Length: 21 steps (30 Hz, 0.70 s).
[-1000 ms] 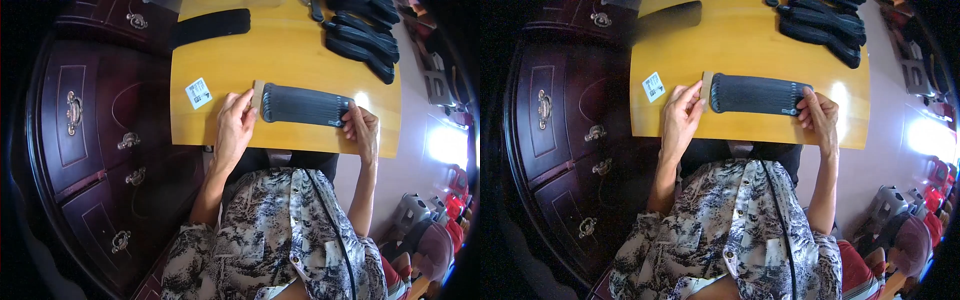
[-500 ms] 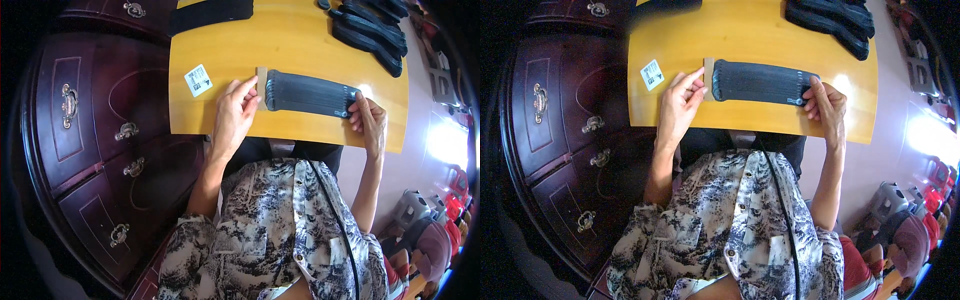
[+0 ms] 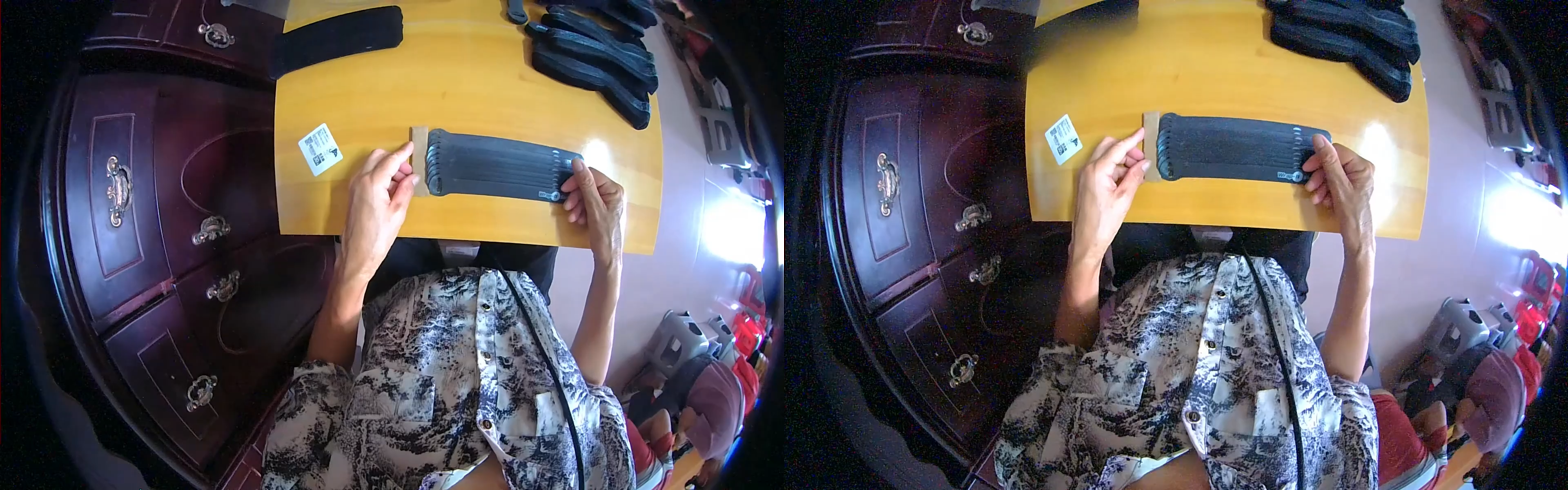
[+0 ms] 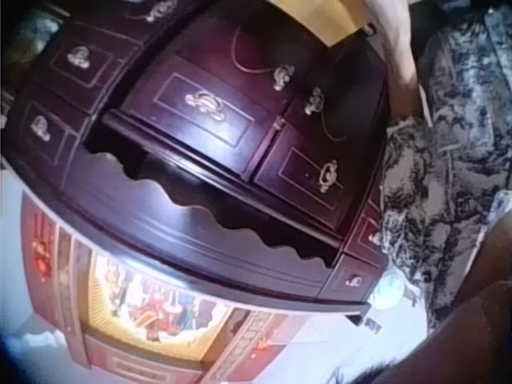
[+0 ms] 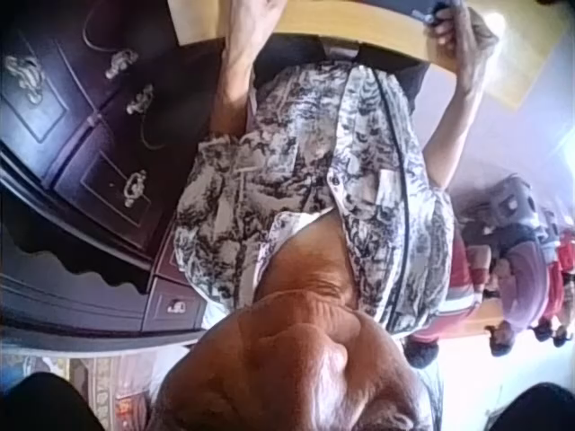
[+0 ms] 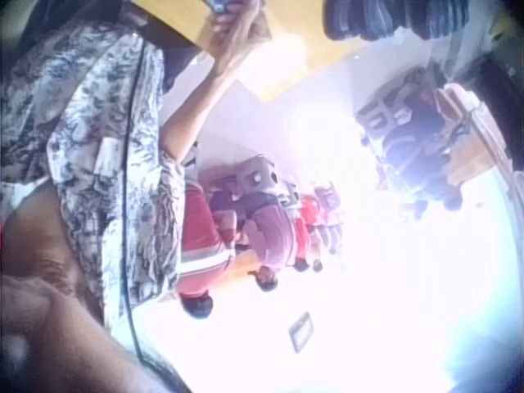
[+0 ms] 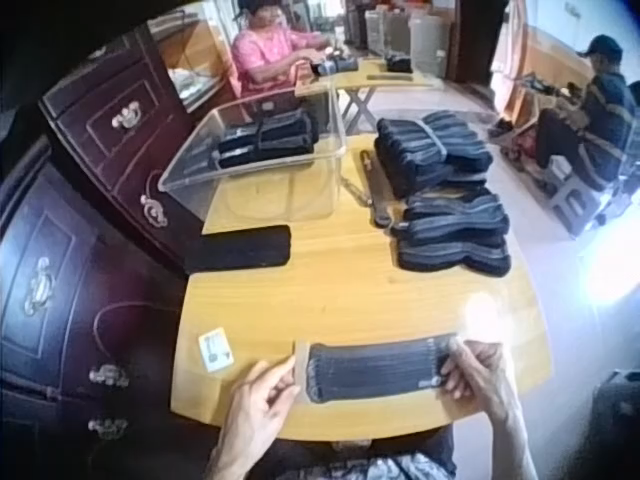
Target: Organizing and stacking black textile straps on a table in a workshop environment.
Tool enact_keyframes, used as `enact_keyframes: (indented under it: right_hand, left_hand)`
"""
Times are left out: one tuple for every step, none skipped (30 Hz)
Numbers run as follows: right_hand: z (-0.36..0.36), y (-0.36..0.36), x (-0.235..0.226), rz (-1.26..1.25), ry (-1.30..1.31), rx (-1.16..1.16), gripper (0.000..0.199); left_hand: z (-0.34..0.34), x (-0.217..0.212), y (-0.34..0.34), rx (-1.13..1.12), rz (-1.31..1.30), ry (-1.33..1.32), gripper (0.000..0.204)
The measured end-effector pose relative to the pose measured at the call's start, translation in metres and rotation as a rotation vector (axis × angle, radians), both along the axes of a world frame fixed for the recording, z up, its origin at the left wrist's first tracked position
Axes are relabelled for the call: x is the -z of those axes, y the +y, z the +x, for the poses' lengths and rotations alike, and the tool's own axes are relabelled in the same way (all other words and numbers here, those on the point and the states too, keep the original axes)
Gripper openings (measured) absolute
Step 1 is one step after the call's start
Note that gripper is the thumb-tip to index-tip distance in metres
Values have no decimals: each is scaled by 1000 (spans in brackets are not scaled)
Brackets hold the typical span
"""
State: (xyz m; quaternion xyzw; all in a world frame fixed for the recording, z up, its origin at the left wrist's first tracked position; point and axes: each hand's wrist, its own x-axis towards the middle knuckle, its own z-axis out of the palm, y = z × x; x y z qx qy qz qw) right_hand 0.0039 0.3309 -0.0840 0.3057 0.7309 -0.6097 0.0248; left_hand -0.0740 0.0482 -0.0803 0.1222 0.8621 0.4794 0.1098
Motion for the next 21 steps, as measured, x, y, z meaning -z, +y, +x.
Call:
enact_keyframes:
  right_hand:
    - [0,0,-1,1,4,4,44]
    - [1,0,-3,-1,-9,5,44]
    - [2,0,-5,-2,-21,8,44]
    - [3,3,-6,-20,-10,20,44]
    - [6,5,-4,-37,1,32,44]
    - [9,4,-1,-42,-7,41,44]
    - [10,4,2,-38,-17,44,43]
    - [8,-1,1,-66,5,35,42]
    - [9,-3,2,-84,17,32,41]
    - [9,-5,2,-89,24,26,42]
    - [9,-5,3,-95,28,20,43]
    - [9,-7,2,-80,29,11,44]
    - [11,-5,-4,-62,43,27,44]
    - [12,-4,-9,-52,39,38,44]
    - [11,-3,-9,-51,28,46,44]
    - [8,-3,-10,-69,9,41,41]
    - [5,-5,-11,-68,20,43,41]
    - [4,-7,-9,-71,17,37,41]
    - [3,-9,-9,-75,17,29,41]
    - [1,-10,-12,-66,11,19,40]
    - [2,-9,-13,-57,14,30,40]
  left_hand:
    - [0,-1,0,2,-8,4,38]
    - [1,-1,1,4,-15,10,38]
    - [3,-1,1,10,-11,15,38]
    - [1,-2,2,15,-37,48,38]
    - [1,-5,4,21,-59,80,38]
    - [1,-5,8,-24,-60,57,37]
    - [-10,-1,14,-12,-44,80,37]
    - [-18,-6,12,23,-82,191,38]
    - [-26,-8,14,64,-111,291,40]
    - [-41,-9,18,141,-267,464,33]
    - [-56,-6,27,145,-260,477,33]
    - [-71,-2,34,152,-260,522,33]
    - [-86,1,48,165,-245,573,33]
    - [-99,5,63,157,-205,503,34]
    - [-116,13,74,167,-194,511,34]
    - [-131,17,81,171,-149,488,34]
    - [-144,20,86,174,-104,465,35]
    - [-150,15,93,195,-237,648,34]
    - [-157,17,98,198,-234,654,34]
    - [-166,17,102,198,-239,645,35]
    - [-170,20,108,204,-234,634,36]
